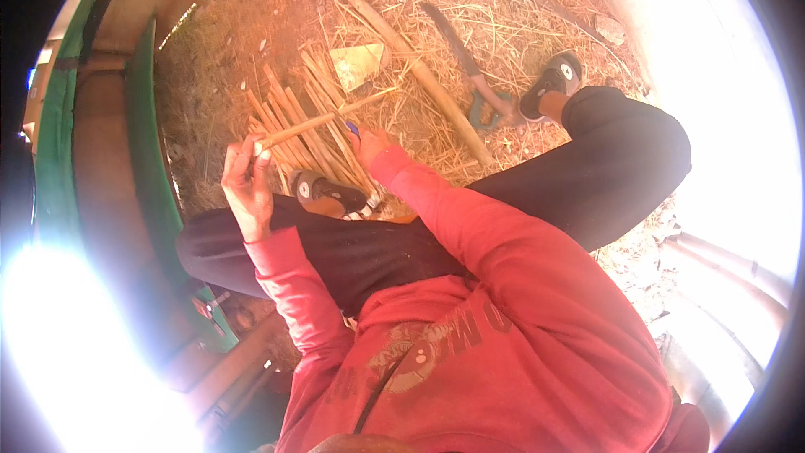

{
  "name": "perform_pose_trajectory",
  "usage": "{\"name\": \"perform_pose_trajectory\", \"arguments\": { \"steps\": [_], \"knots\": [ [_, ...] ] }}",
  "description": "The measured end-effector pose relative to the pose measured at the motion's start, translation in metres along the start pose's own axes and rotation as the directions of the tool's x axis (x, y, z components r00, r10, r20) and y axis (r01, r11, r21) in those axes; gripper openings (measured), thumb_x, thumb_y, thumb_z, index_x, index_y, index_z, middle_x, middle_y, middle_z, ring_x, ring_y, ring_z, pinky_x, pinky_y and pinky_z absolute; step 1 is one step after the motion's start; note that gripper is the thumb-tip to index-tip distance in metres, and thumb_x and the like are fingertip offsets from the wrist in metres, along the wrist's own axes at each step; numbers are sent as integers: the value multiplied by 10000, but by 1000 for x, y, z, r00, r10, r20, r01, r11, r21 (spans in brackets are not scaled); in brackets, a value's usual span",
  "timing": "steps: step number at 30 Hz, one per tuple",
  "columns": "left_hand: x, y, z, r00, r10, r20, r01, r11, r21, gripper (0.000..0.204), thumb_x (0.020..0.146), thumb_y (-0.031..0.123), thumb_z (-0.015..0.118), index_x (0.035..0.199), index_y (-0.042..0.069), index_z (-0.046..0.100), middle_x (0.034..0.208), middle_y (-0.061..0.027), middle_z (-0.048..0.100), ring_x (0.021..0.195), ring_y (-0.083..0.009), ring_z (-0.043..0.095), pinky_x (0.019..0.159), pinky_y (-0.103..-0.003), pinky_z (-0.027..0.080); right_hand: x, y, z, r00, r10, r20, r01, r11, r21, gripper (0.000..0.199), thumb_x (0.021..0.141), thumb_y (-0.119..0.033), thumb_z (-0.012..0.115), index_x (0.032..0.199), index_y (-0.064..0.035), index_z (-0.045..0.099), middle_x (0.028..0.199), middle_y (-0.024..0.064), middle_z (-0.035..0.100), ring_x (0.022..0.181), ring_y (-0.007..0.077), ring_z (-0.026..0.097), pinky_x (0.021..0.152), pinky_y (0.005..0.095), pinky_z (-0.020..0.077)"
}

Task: The person sits on the ground and uses a small knife to sharpen the ends of thin wooden sticks. They hold each stick with one hand and scrape the blade along the wood to create a point, then place the finished stick into a pile.

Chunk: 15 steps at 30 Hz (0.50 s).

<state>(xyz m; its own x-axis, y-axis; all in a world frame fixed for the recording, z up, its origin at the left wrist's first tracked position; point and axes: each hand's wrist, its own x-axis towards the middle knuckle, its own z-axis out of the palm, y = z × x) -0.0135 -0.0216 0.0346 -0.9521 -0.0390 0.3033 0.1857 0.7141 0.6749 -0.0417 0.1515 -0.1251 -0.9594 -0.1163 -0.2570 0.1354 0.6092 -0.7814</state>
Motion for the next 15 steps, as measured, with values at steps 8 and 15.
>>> {"name": "perform_pose_trajectory", "arguments": {
  "steps": [8,15],
  "knots": [
    [0,2,2,1000,7,22,-7,1000,4,213,888,37,664,1100,25,687,872,-45,568,771,-140,572,720,-274,468,0,-4,12,999,13,-37,-8,991,130,358,994,-359,505,1069,-24,606,831,305,654,781,478,648,723,537,526],
    [-3,0,4,998,47,39,-46,999,-28,216,936,109,629,1128,19,668,863,-29,487,740,-115,508,663,-260,424,-11,-29,6,965,-189,-184,213,969,122,347,1002,-342,503,1076,-12,582,778,271,665,742,450,655,707,537,526]
  ]
}}
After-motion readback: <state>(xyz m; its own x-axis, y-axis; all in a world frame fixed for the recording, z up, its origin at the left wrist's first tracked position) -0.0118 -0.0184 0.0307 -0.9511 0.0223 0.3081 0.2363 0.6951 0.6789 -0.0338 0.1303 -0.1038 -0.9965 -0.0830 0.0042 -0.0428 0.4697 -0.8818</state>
